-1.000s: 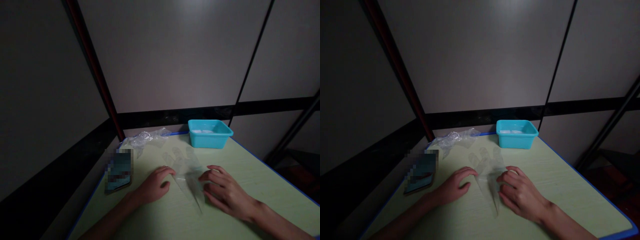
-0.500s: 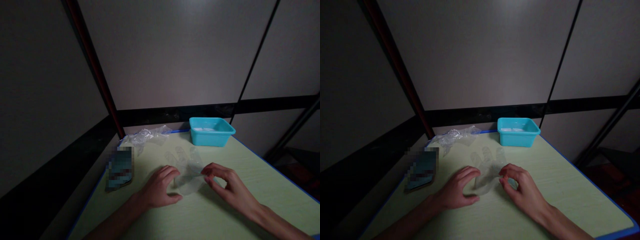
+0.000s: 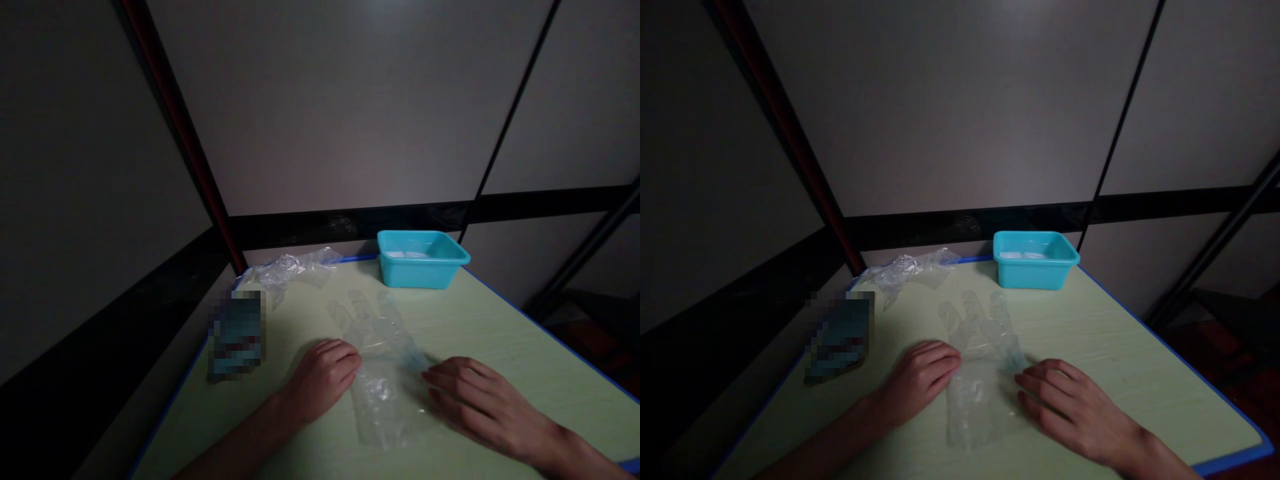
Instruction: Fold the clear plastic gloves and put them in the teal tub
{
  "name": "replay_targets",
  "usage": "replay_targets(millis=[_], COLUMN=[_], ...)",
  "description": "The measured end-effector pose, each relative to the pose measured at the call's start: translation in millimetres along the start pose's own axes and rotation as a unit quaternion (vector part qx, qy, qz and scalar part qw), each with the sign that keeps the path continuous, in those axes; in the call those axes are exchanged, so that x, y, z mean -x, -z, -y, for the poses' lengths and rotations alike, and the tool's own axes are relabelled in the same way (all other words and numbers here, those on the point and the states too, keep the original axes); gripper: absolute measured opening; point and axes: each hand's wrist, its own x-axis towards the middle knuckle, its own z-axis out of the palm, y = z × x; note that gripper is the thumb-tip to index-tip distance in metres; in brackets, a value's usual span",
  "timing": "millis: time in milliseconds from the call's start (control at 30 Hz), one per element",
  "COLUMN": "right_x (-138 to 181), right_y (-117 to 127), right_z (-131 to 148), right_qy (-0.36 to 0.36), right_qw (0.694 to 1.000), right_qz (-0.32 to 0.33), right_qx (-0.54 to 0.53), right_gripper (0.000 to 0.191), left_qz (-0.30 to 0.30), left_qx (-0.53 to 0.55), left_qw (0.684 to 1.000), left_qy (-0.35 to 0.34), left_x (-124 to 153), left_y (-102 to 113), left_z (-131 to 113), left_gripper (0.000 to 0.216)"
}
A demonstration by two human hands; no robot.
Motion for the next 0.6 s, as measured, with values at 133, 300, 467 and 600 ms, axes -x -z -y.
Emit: replay_targets(millis=[133, 300, 467, 600], right_x=[4, -8, -20, -21], right_y=[-4, -14, -18, -21], right_z=[-14, -31, -39, -42], right_qy=[0.005, -0.017, -0.070, -0.128], right_qw=[1.000, 0.999, 0.984, 0.968], right_qz=[0.013, 0.050, 0.100, 0.095], right_qx=[0.026, -0.014, -0.126, -0.193], right_gripper=[0.022, 0.026, 0.030, 0.027], left_qz=[-0.011, -0.009, 0.002, 0.021], left_qx=[-0.001, -0.005, 0.010, 0.058], left_qw=[1.000, 1.000, 1.000, 0.998], left_qy=[-0.008, -0.012, -0.011, -0.007], left_x=[1, 2, 0, 1], left_y=[-2, -3, 0, 1], left_z=[2, 2, 1, 1], left_gripper=[0.012, 0.011, 0.011, 0.014])
